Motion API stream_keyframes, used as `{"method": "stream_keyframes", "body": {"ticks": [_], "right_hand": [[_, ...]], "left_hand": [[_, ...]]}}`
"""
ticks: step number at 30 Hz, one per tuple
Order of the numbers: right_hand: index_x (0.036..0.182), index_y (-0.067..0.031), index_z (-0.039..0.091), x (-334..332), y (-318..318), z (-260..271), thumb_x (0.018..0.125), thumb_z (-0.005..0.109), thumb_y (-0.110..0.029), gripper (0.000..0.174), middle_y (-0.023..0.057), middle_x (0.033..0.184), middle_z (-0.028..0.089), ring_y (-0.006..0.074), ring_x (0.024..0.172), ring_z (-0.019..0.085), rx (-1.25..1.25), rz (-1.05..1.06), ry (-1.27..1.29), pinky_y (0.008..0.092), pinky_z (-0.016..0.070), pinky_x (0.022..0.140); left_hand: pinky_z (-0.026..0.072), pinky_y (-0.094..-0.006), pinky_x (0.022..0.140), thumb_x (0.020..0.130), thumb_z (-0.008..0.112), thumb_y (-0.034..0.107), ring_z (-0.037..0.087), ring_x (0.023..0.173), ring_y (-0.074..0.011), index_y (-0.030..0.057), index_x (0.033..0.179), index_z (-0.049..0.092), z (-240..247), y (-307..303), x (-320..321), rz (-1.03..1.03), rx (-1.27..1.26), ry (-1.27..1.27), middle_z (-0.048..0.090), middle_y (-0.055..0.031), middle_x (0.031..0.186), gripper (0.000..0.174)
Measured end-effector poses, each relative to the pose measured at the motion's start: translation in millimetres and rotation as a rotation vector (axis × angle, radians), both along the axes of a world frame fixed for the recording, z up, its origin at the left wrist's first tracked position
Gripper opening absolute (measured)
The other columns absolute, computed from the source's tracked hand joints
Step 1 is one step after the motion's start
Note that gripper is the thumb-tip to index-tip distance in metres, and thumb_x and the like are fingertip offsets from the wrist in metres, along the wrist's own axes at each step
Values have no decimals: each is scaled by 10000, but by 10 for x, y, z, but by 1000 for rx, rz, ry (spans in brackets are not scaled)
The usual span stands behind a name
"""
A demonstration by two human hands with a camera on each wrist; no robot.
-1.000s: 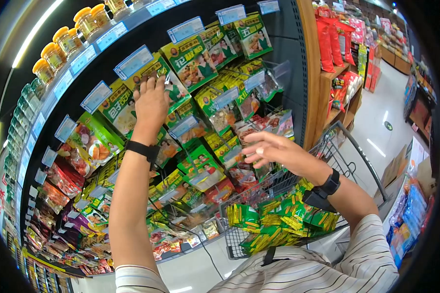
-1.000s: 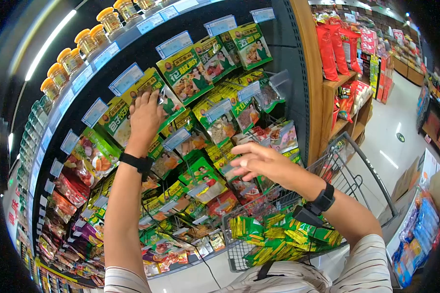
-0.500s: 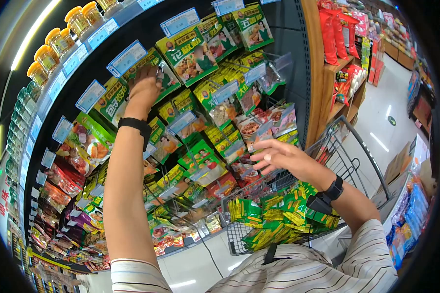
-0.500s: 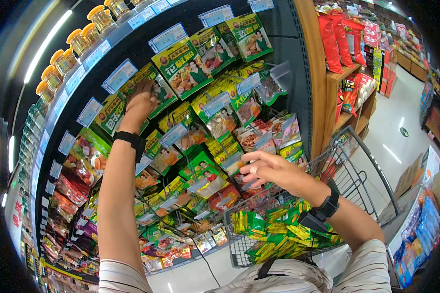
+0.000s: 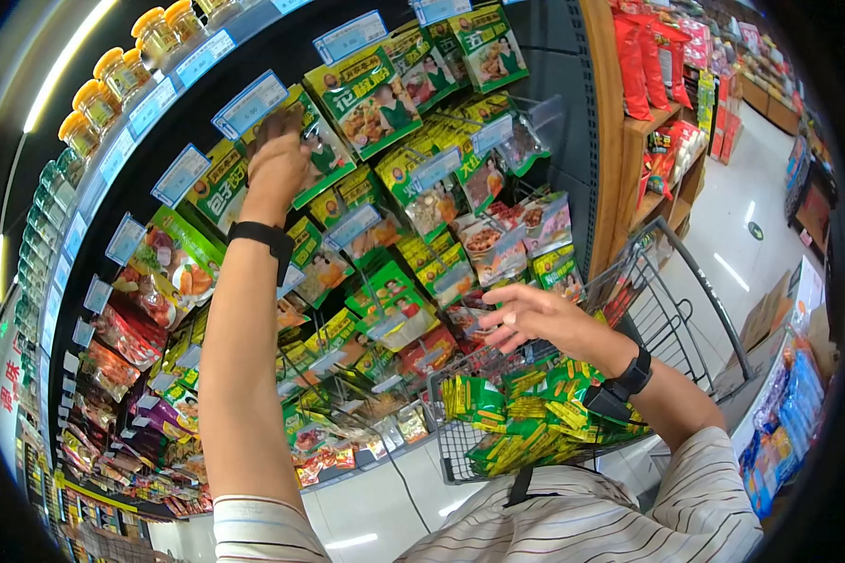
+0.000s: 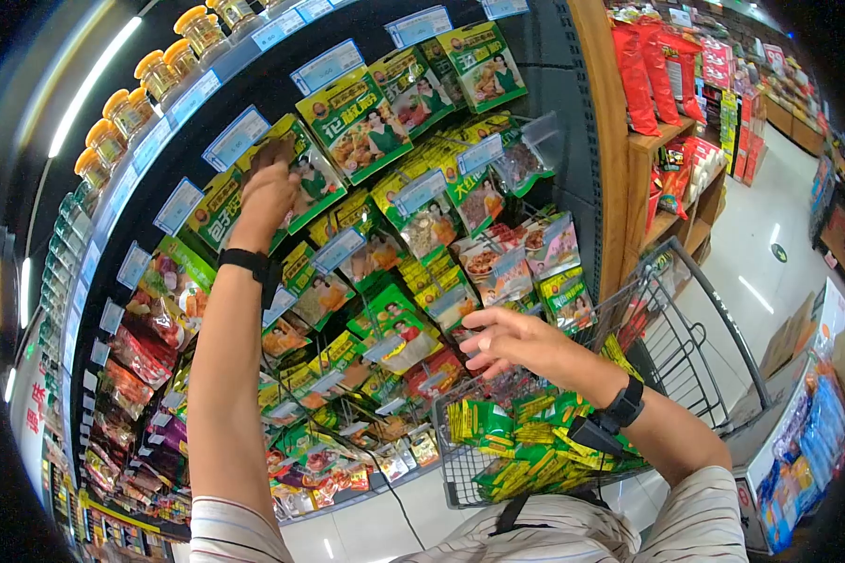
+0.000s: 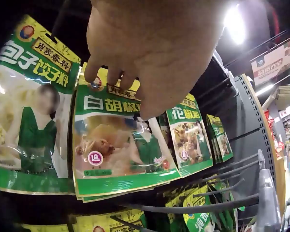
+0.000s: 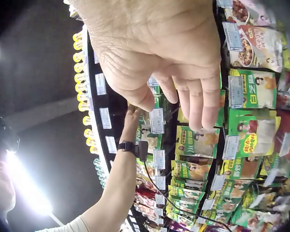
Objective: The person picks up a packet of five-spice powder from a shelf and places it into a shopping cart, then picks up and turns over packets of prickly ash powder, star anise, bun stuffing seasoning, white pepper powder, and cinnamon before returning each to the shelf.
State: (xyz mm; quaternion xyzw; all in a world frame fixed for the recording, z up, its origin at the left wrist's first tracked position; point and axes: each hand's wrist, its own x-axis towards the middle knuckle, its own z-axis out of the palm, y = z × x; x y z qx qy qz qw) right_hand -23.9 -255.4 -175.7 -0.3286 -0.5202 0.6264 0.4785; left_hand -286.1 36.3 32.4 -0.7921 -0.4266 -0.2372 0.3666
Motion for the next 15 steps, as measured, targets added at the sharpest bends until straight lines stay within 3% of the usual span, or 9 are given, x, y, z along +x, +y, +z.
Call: {"method": "stream_keyframes", "body": {"ticks": [3, 7, 10, 11, 15], "right_hand": [[1430, 20, 383, -5, -31, -30, 984, 547, -249, 547, 222, 1296, 567, 276, 1114, 630, -5, 3, 9, 375, 533, 898], [1424, 30, 387, -46, -87, -36, 975, 553, -243, 550, 224, 1288, 573, 278, 1090, 641, -34, -17, 12, 372, 533, 890], [1419, 36, 390, -60, -64, -159, 968, 563, -243, 558, 223, 1283, 578, 275, 1075, 647, -37, -17, 23, 374, 534, 889], [1411, 30, 405, -79, -70, -173, 960, 574, -244, 554, 212, 1270, 587, 266, 1066, 650, -49, -28, 32, 371, 539, 874], [1389, 5, 447, -147, -39, -319, 950, 597, -264, 536, 176, 1226, 610, 243, 1034, 658, -83, -34, 64, 359, 551, 835]], "left_hand": [[411, -487, 1056, 917, 554, 264, 460, 1304, -387, 139, 1409, 489, 8, 11, 5, -38, 18, -23, 442, -186, 1464, 511], [424, -526, 1009, 884, 593, 207, 512, 1245, -367, 95, 1312, 561, -39, -259, 57, -40, -122, -120, 530, -186, 1363, 443], [441, -522, 992, 899, 601, 230, 542, 1198, -386, 72, 1283, 575, -175, -399, -57, -266, -85, -134, 555, -193, 1322, 417], [450, -478, 992, 908, 618, 251, 558, 1169, -387, 59, 1257, 582, -245, -438, -109, -380, -32, -144, 572, -191, 1284, 399], [434, -359, 1013, 945, 613, 230, 560, 1206, -301, 45, 1284, 571, -336, -1125, -205, -482, -324, -174, 594, -164, 1279, 389]]}}
